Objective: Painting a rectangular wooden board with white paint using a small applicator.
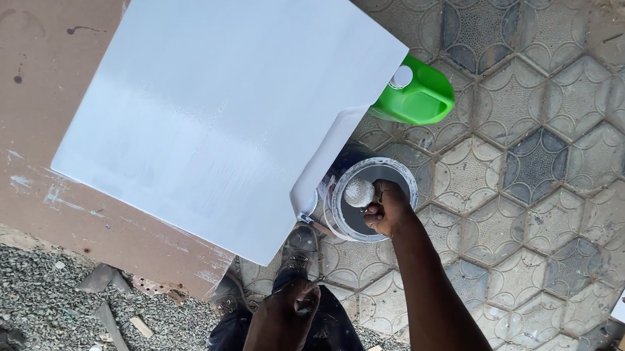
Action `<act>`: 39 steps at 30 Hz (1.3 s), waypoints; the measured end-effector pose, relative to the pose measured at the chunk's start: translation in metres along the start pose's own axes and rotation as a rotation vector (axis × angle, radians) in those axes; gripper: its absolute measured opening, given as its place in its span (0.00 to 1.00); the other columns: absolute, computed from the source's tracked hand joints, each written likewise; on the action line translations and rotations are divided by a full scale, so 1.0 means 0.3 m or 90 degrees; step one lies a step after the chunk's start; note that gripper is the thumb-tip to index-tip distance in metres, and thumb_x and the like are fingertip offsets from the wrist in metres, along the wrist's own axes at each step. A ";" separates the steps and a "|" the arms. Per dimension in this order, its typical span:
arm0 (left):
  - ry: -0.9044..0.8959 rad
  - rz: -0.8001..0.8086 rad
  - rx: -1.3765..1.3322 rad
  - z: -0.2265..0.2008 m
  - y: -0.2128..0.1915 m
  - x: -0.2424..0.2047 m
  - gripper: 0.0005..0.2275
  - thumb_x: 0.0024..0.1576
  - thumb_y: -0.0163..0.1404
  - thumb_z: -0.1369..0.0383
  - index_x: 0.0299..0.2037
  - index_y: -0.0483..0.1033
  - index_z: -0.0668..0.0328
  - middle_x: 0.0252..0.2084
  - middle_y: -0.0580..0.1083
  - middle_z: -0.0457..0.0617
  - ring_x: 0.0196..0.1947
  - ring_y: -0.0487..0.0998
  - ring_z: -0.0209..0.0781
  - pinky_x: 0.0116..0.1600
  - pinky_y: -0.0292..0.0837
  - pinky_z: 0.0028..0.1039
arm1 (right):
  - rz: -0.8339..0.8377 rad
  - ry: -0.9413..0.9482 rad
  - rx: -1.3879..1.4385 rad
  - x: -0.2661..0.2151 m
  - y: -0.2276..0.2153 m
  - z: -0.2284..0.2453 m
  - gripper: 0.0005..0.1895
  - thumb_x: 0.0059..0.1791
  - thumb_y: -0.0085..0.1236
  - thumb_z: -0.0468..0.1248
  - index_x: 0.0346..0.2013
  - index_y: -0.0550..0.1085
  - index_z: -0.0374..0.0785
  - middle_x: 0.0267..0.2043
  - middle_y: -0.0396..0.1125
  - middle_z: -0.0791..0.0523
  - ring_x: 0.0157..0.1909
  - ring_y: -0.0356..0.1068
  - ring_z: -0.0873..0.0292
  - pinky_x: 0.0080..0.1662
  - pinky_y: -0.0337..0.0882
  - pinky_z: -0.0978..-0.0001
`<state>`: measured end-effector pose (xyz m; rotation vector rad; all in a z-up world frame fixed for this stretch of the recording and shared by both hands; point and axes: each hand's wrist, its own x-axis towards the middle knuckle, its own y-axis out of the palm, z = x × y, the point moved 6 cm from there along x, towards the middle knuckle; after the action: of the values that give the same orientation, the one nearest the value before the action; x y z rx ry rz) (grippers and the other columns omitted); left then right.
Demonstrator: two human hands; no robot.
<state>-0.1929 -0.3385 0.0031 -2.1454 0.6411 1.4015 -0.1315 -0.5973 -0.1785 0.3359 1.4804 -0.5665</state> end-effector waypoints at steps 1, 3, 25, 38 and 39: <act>0.000 -0.001 -0.001 0.008 -0.014 -0.001 0.16 0.57 0.47 0.50 0.49 0.81 0.37 0.52 0.83 0.37 0.57 0.82 0.40 0.57 0.74 0.31 | 0.000 -0.001 -0.001 0.026 -0.002 -0.010 0.12 0.34 0.36 0.31 0.14 0.48 0.51 0.17 0.42 0.64 0.18 0.42 0.67 0.23 0.37 0.76; 0.008 -0.018 0.026 0.020 -0.043 -0.001 0.14 0.57 0.48 0.48 0.46 0.82 0.34 0.46 0.85 0.40 0.52 0.83 0.49 0.52 0.75 0.36 | -0.060 -0.119 -0.031 0.071 -0.032 0.007 0.02 0.38 0.45 0.32 0.19 0.63 0.39 0.18 0.57 0.53 0.16 0.50 0.65 0.19 0.41 0.75; 0.029 0.020 0.125 0.029 -0.163 -0.023 0.15 0.61 0.42 0.48 0.45 0.82 0.34 0.43 0.84 0.43 0.41 0.86 0.45 0.43 0.77 0.36 | -0.057 -0.070 -0.017 0.083 -0.037 0.003 0.09 0.34 0.41 0.33 0.16 0.52 0.48 0.15 0.43 0.61 0.16 0.44 0.65 0.21 0.37 0.74; -0.084 0.095 0.361 -0.015 -0.435 0.048 0.11 0.61 0.54 0.56 0.37 0.84 0.51 0.29 0.84 0.44 0.20 0.82 0.33 0.37 0.82 0.27 | 0.248 -0.123 0.050 -0.013 -0.046 0.010 0.01 0.44 0.48 0.38 0.29 0.65 0.49 0.19 0.54 0.61 0.19 0.49 0.65 0.22 0.45 0.74; -0.053 0.080 0.388 -0.012 -0.437 0.056 0.11 0.60 0.54 0.54 0.43 0.85 0.44 0.37 0.85 0.40 0.27 0.84 0.32 0.45 0.82 0.30 | 0.352 -0.192 0.041 -0.074 -0.021 0.035 0.15 0.41 0.47 0.34 0.41 0.74 0.44 0.22 0.60 0.57 0.22 0.59 0.62 0.23 0.48 0.73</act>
<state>-0.1023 -0.2422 0.0082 -1.5800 1.0296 1.1538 -0.1261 -0.6050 -0.1548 0.6545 1.0185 -0.2057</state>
